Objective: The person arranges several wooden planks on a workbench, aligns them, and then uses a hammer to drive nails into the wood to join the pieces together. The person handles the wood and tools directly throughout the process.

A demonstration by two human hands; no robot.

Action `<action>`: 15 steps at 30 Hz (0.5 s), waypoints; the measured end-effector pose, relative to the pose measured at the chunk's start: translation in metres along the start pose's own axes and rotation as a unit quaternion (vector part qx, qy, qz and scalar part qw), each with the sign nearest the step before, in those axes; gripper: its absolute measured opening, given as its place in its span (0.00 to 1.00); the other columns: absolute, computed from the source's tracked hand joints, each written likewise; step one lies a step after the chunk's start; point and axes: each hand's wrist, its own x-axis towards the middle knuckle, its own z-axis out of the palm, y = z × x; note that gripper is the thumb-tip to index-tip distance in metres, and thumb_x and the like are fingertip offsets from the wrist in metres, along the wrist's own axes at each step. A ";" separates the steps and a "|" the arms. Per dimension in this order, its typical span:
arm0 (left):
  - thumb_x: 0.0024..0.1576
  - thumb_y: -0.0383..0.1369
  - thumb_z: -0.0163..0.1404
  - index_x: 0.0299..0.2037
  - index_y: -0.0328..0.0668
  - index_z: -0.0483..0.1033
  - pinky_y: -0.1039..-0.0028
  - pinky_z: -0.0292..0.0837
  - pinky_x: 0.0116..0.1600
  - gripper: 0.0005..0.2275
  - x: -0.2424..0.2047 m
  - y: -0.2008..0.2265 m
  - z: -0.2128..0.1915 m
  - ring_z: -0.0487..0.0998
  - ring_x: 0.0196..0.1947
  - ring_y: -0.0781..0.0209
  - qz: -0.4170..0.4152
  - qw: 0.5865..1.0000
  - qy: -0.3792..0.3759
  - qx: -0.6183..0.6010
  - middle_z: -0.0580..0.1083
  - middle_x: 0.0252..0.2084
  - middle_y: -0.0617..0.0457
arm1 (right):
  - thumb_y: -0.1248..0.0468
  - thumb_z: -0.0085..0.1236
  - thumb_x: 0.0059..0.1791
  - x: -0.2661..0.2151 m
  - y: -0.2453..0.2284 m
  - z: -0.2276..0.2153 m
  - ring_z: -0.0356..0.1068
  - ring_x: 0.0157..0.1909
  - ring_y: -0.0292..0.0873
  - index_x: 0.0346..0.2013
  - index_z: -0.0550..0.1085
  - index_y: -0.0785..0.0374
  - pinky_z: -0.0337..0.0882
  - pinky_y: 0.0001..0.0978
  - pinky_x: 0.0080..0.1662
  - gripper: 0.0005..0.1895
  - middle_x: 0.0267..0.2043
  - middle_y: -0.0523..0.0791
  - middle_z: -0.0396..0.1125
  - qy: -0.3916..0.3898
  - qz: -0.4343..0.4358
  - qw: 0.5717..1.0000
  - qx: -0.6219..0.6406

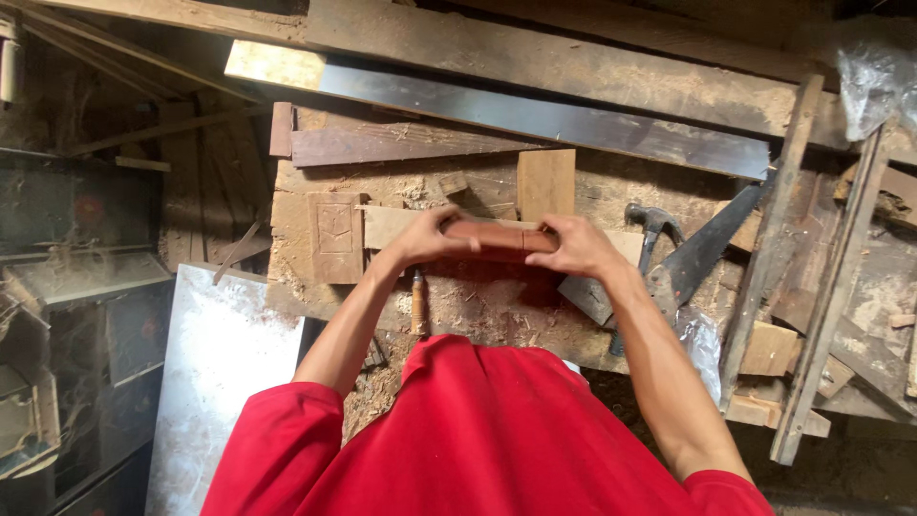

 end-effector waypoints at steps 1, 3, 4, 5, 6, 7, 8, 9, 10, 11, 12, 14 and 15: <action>0.39 0.52 0.66 0.51 0.37 0.76 0.60 0.75 0.54 0.33 -0.003 0.000 -0.001 0.79 0.48 0.51 0.064 0.997 0.021 0.028 0.78 0.48 0.42 | 0.42 0.70 0.39 0.001 0.000 -0.002 0.69 0.54 0.59 0.53 0.74 0.61 0.67 0.54 0.53 0.37 0.49 0.57 0.69 0.002 0.002 1.000 -0.007; 0.40 0.53 0.66 0.51 0.39 0.78 0.60 0.73 0.54 0.33 -0.006 -0.001 0.002 0.76 0.47 0.49 0.083 0.985 0.032 0.148 0.78 0.50 0.45 | 0.42 0.64 0.43 -0.001 0.005 -0.004 0.71 0.53 0.57 0.51 0.76 0.59 0.69 0.50 0.55 0.31 0.48 0.56 0.71 -0.031 0.003 0.999 0.031; 0.40 0.54 0.65 0.51 0.40 0.80 0.60 0.73 0.54 0.33 -0.003 -0.002 0.002 0.74 0.46 0.48 0.095 0.973 0.040 0.208 0.78 0.51 0.46 | 0.42 0.61 0.45 0.002 0.008 -0.007 0.72 0.53 0.55 0.51 0.77 0.59 0.71 0.48 0.56 0.29 0.47 0.56 0.72 -0.045 0.001 0.998 0.047; 0.43 0.54 0.64 0.52 0.40 0.80 0.60 0.73 0.54 0.31 -0.001 -0.003 0.004 0.73 0.48 0.50 0.089 0.977 0.043 0.190 0.76 0.52 0.45 | 0.43 0.61 0.46 0.003 0.011 -0.007 0.71 0.53 0.55 0.51 0.77 0.58 0.69 0.48 0.56 0.28 0.49 0.56 0.71 -0.050 0.018 0.997 0.054; 0.46 0.55 0.63 0.52 0.41 0.80 0.61 0.72 0.55 0.30 -0.003 -0.006 0.006 0.73 0.50 0.51 0.081 0.981 0.045 0.171 0.75 0.53 0.44 | 0.43 0.60 0.47 0.005 0.013 -0.005 0.69 0.54 0.55 0.51 0.77 0.57 0.68 0.48 0.56 0.26 0.50 0.56 0.70 -0.056 0.035 0.996 0.062; 0.50 0.55 0.61 0.53 0.41 0.80 0.62 0.72 0.56 0.28 -0.004 -0.009 0.008 0.72 0.52 0.53 0.073 0.984 0.048 0.153 0.73 0.53 0.43 | 0.43 0.59 0.49 0.007 0.015 -0.002 0.68 0.55 0.55 0.52 0.78 0.56 0.66 0.48 0.57 0.25 0.51 0.56 0.69 -0.062 0.051 0.994 0.070; 0.51 0.55 0.59 0.53 0.43 0.80 0.60 0.70 0.57 0.28 -0.004 -0.013 0.010 0.71 0.52 0.52 0.070 0.979 0.054 0.185 0.72 0.52 0.44 | 0.44 0.56 0.51 0.009 0.018 0.002 0.67 0.56 0.53 0.49 0.79 0.56 0.67 0.47 0.58 0.23 0.51 0.54 0.70 -0.028 0.048 0.998 0.030; 0.53 0.56 0.57 0.54 0.45 0.80 0.59 0.68 0.58 0.27 -0.003 -0.016 0.014 0.70 0.52 0.52 0.067 0.972 0.060 0.216 0.72 0.51 0.44 | 0.45 0.53 0.53 0.013 0.019 0.009 0.67 0.57 0.51 0.47 0.80 0.56 0.67 0.46 0.59 0.21 0.51 0.52 0.70 0.007 0.045 0.999 -0.009; 0.54 0.56 0.55 0.55 0.47 0.80 0.58 0.66 0.59 0.27 -0.004 -0.019 0.019 0.68 0.52 0.52 0.062 0.965 0.063 0.246 0.71 0.50 0.45 | 0.45 0.50 0.56 0.013 0.020 0.017 0.66 0.57 0.49 0.45 0.81 0.56 0.67 0.44 0.60 0.21 0.51 0.50 0.70 0.039 0.043 0.997 -0.047; 0.56 0.57 0.53 0.55 0.48 0.80 0.58 0.66 0.60 0.26 -0.002 -0.022 0.024 0.68 0.53 0.51 0.056 0.964 0.079 0.250 0.71 0.51 0.45 | 0.46 0.49 0.57 0.013 0.022 0.024 0.66 0.59 0.48 0.47 0.80 0.56 0.66 0.44 0.62 0.21 0.52 0.49 0.70 0.064 0.028 0.996 -0.048; 0.57 0.57 0.51 0.54 0.48 0.80 0.57 0.65 0.60 0.26 0.001 -0.023 0.026 0.67 0.53 0.50 0.051 0.961 0.097 0.255 0.72 0.51 0.45 | 0.46 0.48 0.58 0.015 0.023 0.027 0.66 0.60 0.47 0.49 0.80 0.55 0.66 0.44 0.63 0.20 0.53 0.48 0.70 0.091 0.010 0.995 -0.050; 0.60 0.58 0.48 0.55 0.48 0.80 0.56 0.65 0.62 0.26 0.005 -0.024 0.030 0.67 0.55 0.49 0.042 0.958 0.122 0.256 0.71 0.53 0.45 | 0.46 0.51 0.57 0.014 0.027 0.030 0.65 0.61 0.46 0.52 0.78 0.56 0.63 0.47 0.64 0.20 0.55 0.48 0.69 0.115 -0.020 0.992 -0.050; 0.60 0.59 0.47 0.55 0.48 0.79 0.56 0.65 0.62 0.26 0.007 -0.024 0.032 0.67 0.56 0.49 0.038 0.958 0.128 0.253 0.71 0.54 0.44 | 0.46 0.55 0.55 0.011 0.028 0.031 0.64 0.61 0.47 0.54 0.76 0.57 0.61 0.49 0.63 0.22 0.56 0.48 0.69 0.110 -0.033 0.992 -0.049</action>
